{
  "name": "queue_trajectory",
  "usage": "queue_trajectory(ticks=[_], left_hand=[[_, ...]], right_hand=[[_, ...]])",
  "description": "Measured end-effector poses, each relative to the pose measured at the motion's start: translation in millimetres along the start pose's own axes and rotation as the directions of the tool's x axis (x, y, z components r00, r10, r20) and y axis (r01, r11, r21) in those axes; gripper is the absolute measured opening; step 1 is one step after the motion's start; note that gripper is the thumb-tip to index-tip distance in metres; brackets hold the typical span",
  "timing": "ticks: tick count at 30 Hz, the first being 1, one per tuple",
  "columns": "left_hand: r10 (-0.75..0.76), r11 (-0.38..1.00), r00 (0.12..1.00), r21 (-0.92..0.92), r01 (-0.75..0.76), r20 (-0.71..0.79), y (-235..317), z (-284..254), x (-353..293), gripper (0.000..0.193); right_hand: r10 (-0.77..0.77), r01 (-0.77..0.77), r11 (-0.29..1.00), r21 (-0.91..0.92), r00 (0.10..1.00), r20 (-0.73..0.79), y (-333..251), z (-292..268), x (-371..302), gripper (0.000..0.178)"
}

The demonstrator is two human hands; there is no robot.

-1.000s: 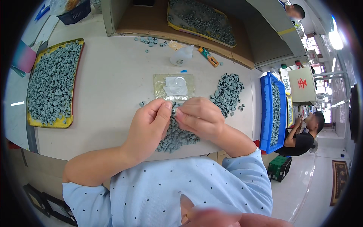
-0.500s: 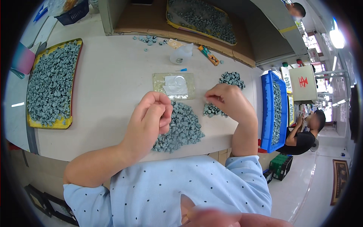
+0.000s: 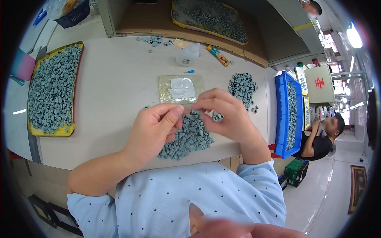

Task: The person assembles small components by joining pieces together by hand, gathers the parts on the table, and retrieves additional pieces from an upper shelf to continue assembling them.

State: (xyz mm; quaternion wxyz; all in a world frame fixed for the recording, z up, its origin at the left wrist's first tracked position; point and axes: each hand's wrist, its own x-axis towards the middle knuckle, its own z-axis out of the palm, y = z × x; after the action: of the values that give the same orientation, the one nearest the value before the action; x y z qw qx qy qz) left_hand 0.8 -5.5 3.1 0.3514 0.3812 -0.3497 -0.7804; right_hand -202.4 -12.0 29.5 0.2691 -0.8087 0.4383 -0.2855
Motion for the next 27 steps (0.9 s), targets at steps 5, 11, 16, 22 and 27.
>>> queue_trajectory(ticks=[5, 11, 16, 22, 27], left_hand=[[-0.095, 0.980, 0.985, -0.162, 0.117, 0.142, -8.8, -4.5, 0.2, 0.025], [-0.045, 0.990, 0.996, -0.132, 0.054, 0.072, 2.3, 5.5, 1.8, 0.019], [-0.037, 0.996, 0.999, -0.075, 0.039, 0.034, 2.2, 6.7, -0.4, 0.020], [-0.043, 0.999, 0.999, 0.001, 0.043, 0.003, 1.5, 4.7, 1.0, 0.023], [0.022, 0.995, 0.999, -0.102, -0.018, 0.037, -2.3, 0.0, 2.6, 0.027]], right_hand=[[-0.304, 0.304, 0.952, -0.008, 0.949, -0.088, 2.1, 14.4, 3.7, 0.037], [-0.442, 0.414, 0.891, -0.185, 0.883, -0.155, 2.3, 6.6, 3.4, 0.030], [-0.441, 0.423, 0.894, -0.149, 0.888, -0.130, 1.3, 5.8, 2.8, 0.023], [-0.493, 0.459, 0.865, -0.202, 0.852, -0.177, 9.0, 7.8, 6.5, 0.021], [-0.528, 0.407, 0.799, -0.442, 0.827, -0.194, 33.2, 6.5, 18.4, 0.023]])
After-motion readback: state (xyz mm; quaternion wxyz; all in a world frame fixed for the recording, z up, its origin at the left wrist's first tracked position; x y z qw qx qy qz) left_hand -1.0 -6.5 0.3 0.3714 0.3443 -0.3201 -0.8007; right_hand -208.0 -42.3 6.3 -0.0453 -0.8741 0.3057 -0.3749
